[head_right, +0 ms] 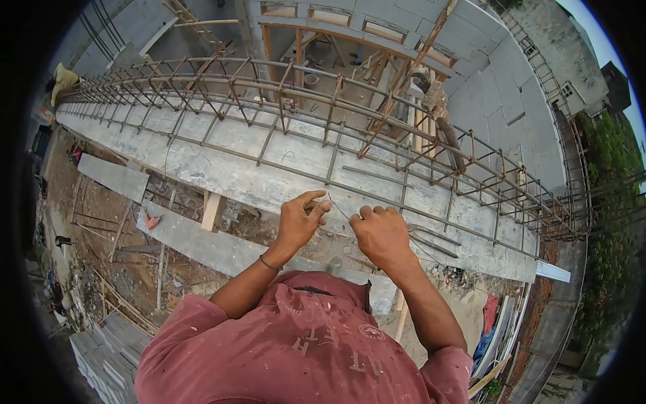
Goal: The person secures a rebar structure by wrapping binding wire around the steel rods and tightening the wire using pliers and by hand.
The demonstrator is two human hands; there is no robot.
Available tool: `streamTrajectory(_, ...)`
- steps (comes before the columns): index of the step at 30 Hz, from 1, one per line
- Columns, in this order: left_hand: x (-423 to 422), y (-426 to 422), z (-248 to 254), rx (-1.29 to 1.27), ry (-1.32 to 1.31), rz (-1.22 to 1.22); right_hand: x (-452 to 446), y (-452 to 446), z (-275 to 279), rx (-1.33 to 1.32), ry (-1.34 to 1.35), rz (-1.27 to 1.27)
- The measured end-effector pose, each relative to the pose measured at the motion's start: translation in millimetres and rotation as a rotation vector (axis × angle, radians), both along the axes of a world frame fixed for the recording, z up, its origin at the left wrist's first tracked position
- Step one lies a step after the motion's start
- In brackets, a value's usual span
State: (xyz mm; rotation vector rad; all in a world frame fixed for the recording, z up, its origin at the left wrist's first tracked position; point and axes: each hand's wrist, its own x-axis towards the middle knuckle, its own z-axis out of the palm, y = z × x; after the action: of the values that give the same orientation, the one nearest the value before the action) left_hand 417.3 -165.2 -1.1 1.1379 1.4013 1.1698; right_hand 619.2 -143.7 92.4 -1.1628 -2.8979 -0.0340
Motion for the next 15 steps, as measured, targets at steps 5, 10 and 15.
streamTrajectory(5,-15,-19,-6,-0.060,-0.078,-0.019,-8,46,17,-0.211,-0.317,0.012)
streamTrajectory(10,-28,-26,-10,-0.058,-0.131,-0.048,-39,88,25,-0.325,-0.436,0.061)
streamTrajectory(15,-50,-30,-2,-0.065,-0.150,-0.003,-68,119,13,-0.455,-0.539,-0.038)
